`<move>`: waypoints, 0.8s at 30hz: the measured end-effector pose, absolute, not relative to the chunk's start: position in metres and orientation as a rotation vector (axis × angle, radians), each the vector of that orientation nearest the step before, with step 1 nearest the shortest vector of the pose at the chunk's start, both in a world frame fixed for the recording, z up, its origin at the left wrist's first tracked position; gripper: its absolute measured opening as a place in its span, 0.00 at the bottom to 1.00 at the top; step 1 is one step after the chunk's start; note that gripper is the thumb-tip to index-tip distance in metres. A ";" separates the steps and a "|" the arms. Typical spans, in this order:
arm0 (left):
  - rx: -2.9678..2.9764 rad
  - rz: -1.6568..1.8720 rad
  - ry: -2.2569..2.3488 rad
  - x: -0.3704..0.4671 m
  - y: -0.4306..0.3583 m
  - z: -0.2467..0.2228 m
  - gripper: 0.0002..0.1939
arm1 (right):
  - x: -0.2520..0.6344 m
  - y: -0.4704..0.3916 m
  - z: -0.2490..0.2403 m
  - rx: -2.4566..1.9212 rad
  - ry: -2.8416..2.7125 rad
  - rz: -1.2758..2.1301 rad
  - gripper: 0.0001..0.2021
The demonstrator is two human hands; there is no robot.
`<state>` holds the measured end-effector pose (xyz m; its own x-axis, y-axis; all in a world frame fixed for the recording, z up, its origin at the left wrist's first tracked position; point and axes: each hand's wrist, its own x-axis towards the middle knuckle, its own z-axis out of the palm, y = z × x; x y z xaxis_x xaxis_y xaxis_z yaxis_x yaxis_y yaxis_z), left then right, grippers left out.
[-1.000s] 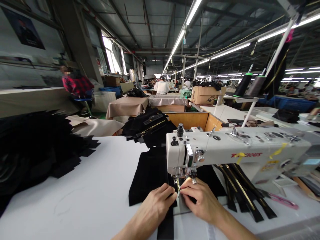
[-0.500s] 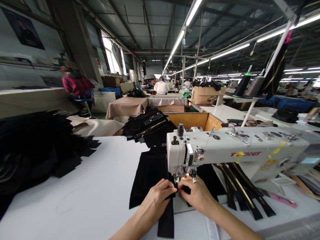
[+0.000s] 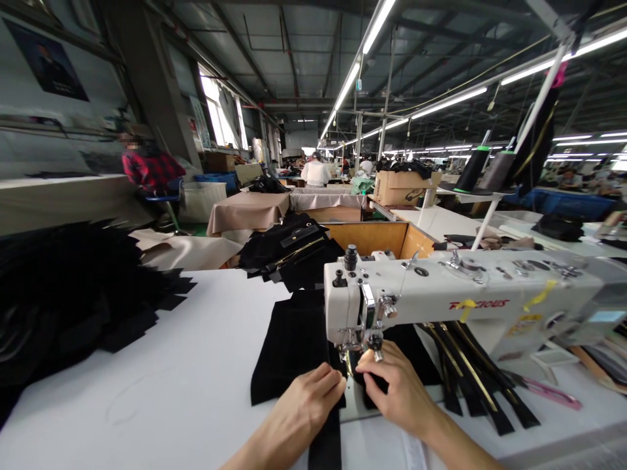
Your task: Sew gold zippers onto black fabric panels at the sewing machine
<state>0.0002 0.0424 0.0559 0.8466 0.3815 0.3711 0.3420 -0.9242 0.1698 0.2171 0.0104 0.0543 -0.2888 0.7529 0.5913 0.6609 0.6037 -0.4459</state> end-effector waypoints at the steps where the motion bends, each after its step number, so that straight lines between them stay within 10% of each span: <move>1: 2.936 0.611 0.575 0.000 0.041 0.058 0.15 | 0.218 0.008 0.056 -1.087 -2.051 0.114 0.11; 24: 2.957 0.660 0.607 0.004 0.057 0.056 0.15 | 0.220 0.012 0.047 -1.176 -2.146 -0.014 0.16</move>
